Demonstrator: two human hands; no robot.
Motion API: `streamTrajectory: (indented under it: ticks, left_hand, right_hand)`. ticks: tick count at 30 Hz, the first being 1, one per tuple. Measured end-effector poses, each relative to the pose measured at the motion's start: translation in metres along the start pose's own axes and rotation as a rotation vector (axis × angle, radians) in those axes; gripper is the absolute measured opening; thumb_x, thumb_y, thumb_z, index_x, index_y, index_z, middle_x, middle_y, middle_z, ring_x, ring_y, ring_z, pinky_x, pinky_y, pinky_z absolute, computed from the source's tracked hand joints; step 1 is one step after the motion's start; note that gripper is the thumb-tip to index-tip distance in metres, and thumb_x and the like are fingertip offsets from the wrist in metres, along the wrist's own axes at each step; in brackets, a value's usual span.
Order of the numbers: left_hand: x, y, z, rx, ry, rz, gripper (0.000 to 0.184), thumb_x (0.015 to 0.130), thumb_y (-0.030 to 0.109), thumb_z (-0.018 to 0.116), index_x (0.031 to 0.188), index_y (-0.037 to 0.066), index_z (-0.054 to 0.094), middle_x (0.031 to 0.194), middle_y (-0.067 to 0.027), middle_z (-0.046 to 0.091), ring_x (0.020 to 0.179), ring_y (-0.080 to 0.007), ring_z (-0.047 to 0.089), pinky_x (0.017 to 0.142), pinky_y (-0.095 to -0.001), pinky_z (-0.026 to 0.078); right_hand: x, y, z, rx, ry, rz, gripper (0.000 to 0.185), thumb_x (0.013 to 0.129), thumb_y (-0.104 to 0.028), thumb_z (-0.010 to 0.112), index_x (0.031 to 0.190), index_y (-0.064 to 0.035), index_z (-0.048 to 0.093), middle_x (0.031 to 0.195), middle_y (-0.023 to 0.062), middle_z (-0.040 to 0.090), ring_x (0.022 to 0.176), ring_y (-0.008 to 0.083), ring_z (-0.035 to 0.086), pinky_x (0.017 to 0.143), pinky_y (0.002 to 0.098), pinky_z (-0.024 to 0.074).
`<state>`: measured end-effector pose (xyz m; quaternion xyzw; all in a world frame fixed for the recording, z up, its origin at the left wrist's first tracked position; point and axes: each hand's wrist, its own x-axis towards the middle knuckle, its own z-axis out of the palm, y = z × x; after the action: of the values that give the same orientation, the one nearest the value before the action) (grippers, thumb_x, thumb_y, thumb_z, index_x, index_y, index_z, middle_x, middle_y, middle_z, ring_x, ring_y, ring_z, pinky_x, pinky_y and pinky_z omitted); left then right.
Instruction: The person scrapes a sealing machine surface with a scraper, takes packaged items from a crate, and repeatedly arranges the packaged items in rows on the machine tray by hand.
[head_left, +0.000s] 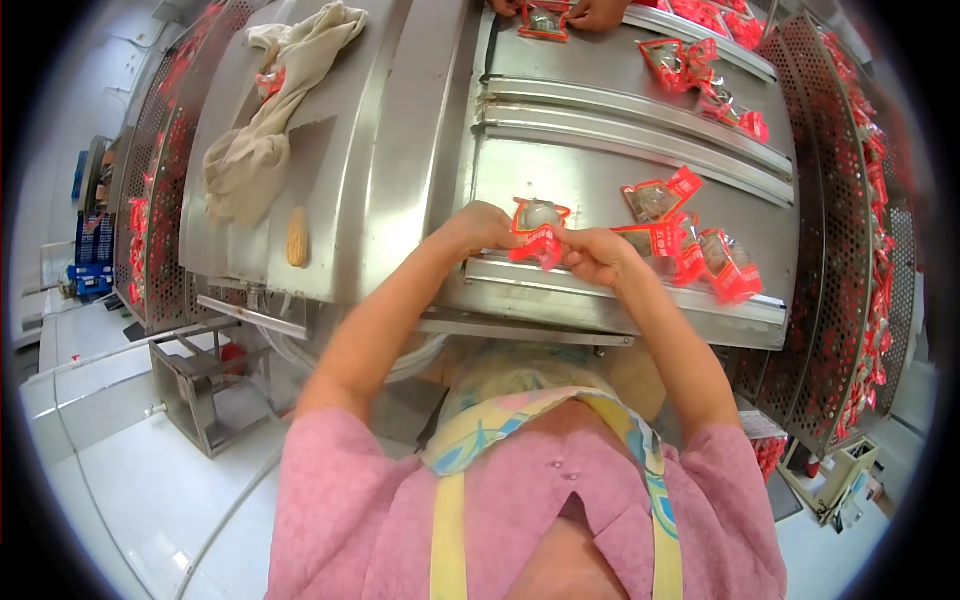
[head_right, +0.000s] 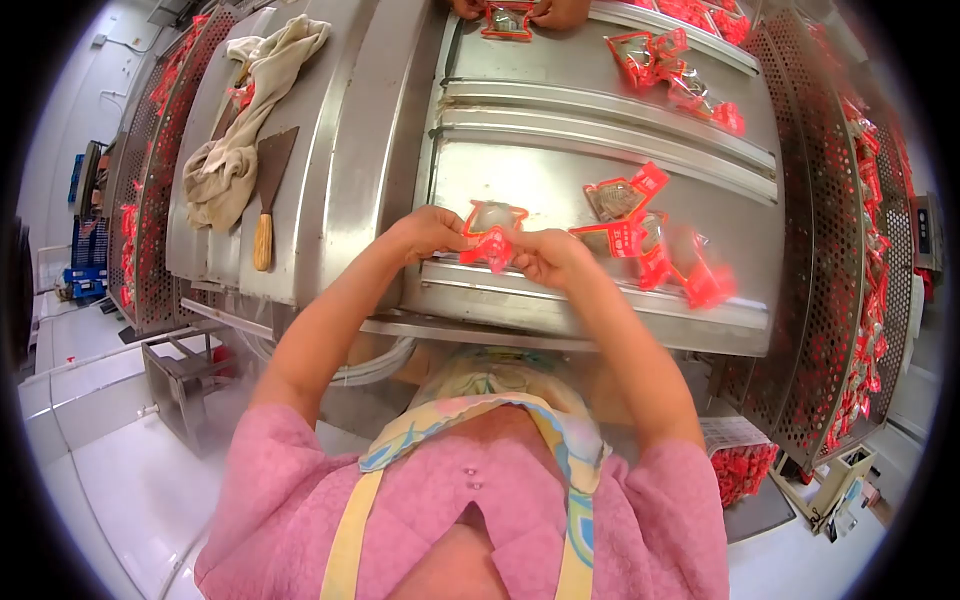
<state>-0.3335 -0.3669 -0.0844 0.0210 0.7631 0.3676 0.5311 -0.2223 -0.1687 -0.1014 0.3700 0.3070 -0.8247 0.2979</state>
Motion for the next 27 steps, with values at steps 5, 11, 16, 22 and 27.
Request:
streamTrajectory:
  ticks: [5,11,16,22,27]
  left_hand:
    - [0.004,-0.007,-0.017,0.076,-0.138,0.013,0.023,0.07,0.023,0.077,0.071,0.004,0.063,0.056,-0.0001,0.051,0.049,-0.0115,0.041,0.044,-0.0294,0.029]
    - [-0.016,-0.006,0.001,0.613,0.24,0.243,0.019,0.073,0.024,0.07,0.082,0.008,0.065,0.078,-0.0115,0.065,0.076,-0.0307,0.063,0.065,-0.0415,0.048]
    - [-0.018,-0.013,0.011,0.754,0.478,0.288,0.023,0.077,0.026,0.069,0.092,0.011,0.062,0.088,-0.0111,0.066,0.085,-0.0319,0.063,0.073,-0.0428,0.049]
    - [-0.027,0.002,0.004,0.739,0.358,0.184,0.018,0.077,0.027,0.067,0.082,0.01,0.069,0.088,-0.011,0.068,0.084,-0.0318,0.064,0.072,-0.0411,0.05]
    - [-0.014,0.004,0.002,0.794,0.361,0.036,0.021,0.078,0.031,0.064,0.077,0.012,0.072,0.09,-0.0105,0.069,0.085,-0.0304,0.065,0.073,-0.0398,0.051]
  right_hand:
    - [-0.002,-0.001,0.005,-0.312,0.016,0.022,0.018,0.082,-0.015,0.071,0.083,0.0,0.061,0.067,0.0041,0.059,0.047,0.0049,0.047,0.036,0.0184,0.0311]
    - [0.021,-0.005,0.004,-0.895,0.249,-0.322,0.019,0.076,-0.013,0.073,0.069,0.0006,0.062,0.053,0.0035,0.055,0.043,0.0084,0.045,0.04,0.024,0.0312]
    - [0.03,0.003,0.006,-0.919,0.276,-0.42,0.02,0.075,-0.013,0.074,0.065,-0.0006,0.062,0.051,0.0024,0.054,0.042,0.0083,0.043,0.039,0.0261,0.0311]
    - [0.006,-0.006,0.015,-0.98,0.229,-0.248,0.02,0.074,-0.013,0.075,0.065,-0.0021,0.062,0.051,0.0011,0.052,0.039,0.007,0.039,0.036,0.0256,0.0245]
    - [0.013,-0.006,0.003,-1.02,0.159,-0.244,0.019,0.072,-0.015,0.078,0.067,-0.0021,0.065,0.051,0.0001,0.051,0.041,0.0069,0.039,0.037,0.0255,0.0243]
